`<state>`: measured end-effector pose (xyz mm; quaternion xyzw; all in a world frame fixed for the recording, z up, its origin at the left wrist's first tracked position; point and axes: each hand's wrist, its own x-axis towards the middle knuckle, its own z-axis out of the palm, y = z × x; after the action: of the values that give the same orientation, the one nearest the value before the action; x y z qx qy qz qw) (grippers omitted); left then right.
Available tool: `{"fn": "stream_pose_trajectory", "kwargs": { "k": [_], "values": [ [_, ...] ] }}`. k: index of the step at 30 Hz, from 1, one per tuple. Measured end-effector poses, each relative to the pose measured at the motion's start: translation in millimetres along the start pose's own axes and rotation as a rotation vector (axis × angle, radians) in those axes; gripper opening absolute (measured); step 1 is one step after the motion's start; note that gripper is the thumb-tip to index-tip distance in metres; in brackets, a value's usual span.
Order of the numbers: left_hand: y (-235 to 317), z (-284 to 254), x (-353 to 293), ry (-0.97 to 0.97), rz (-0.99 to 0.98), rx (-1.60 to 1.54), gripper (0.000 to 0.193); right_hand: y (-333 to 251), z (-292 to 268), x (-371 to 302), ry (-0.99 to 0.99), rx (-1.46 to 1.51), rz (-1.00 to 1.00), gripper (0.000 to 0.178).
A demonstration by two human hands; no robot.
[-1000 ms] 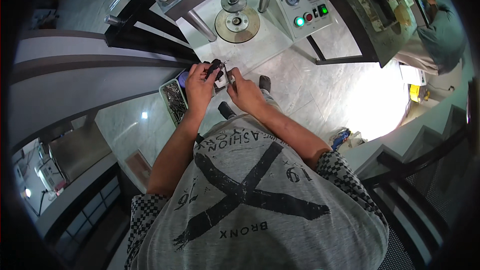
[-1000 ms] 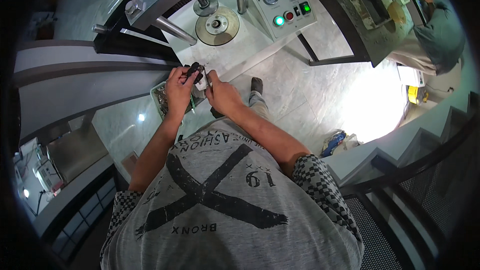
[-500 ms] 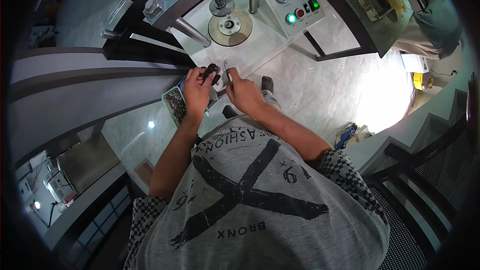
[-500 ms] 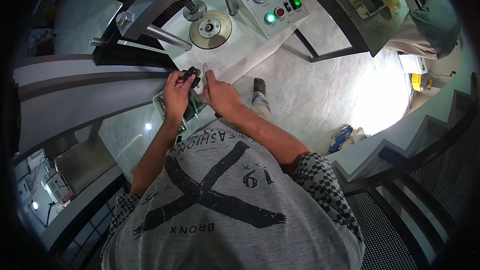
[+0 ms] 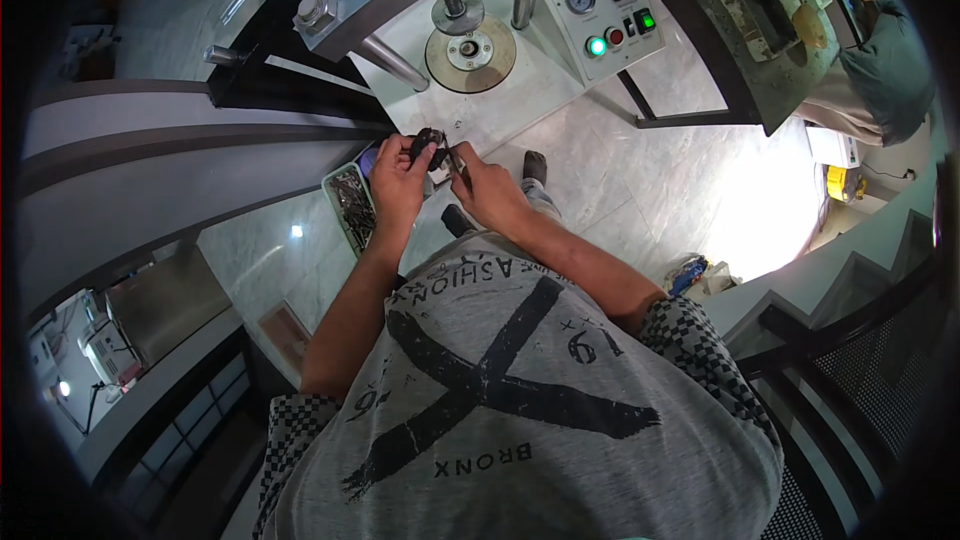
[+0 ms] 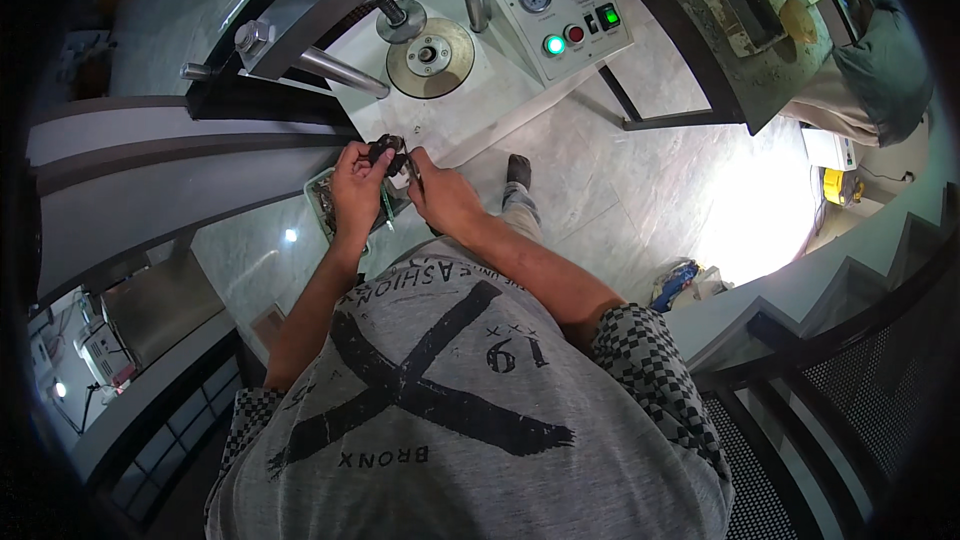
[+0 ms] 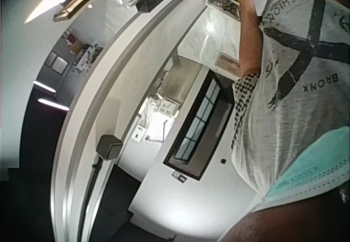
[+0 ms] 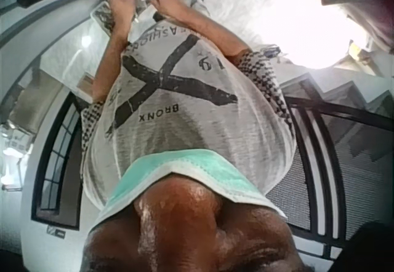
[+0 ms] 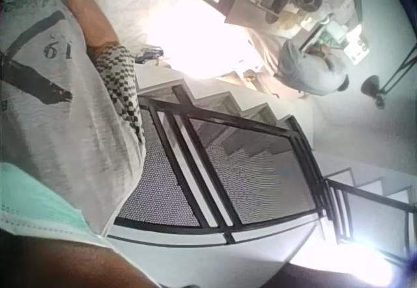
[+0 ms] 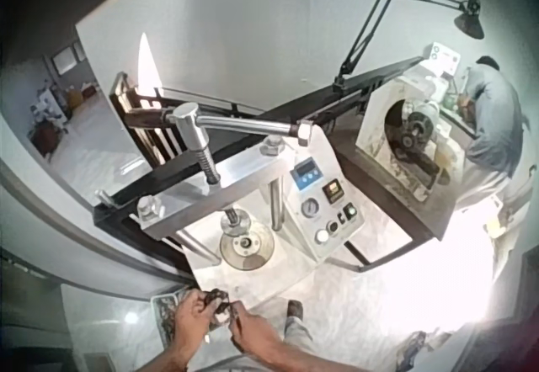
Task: The person prepares a dental mold within a metal flask and operates a press. They place the mold into the flask, position the assembly onto the press platform, and use the machine's controls to start the pressing process.
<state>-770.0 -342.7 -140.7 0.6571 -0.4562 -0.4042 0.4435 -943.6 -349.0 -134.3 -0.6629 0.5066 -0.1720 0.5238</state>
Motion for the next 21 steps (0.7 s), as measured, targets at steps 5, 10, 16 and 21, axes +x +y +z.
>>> {"fn": "stream_pose_trajectory", "kwargs": {
  "k": [5, 10, 16, 21],
  "values": [
    [-1, -8, 2, -0.079, -0.07, -0.144, 0.017, 2, -3, 1, -0.018, -0.018, -0.023, 0.036],
    [9, -30, 0, 0.032, 0.085, 0.042, 0.017, 0, -4, 1, 0.064, 0.017, -0.059, 0.036],
    [30, -27, 16, -0.166, 0.343, 0.343, 0.026, -3, 5, -3, 0.028, -0.006, -0.056, 0.036],
    [20, -18, 9, -0.201, 0.144, 0.139, 0.026, 0, 4, -3, 0.032, 0.022, -0.042, 0.034]
  ]
}}
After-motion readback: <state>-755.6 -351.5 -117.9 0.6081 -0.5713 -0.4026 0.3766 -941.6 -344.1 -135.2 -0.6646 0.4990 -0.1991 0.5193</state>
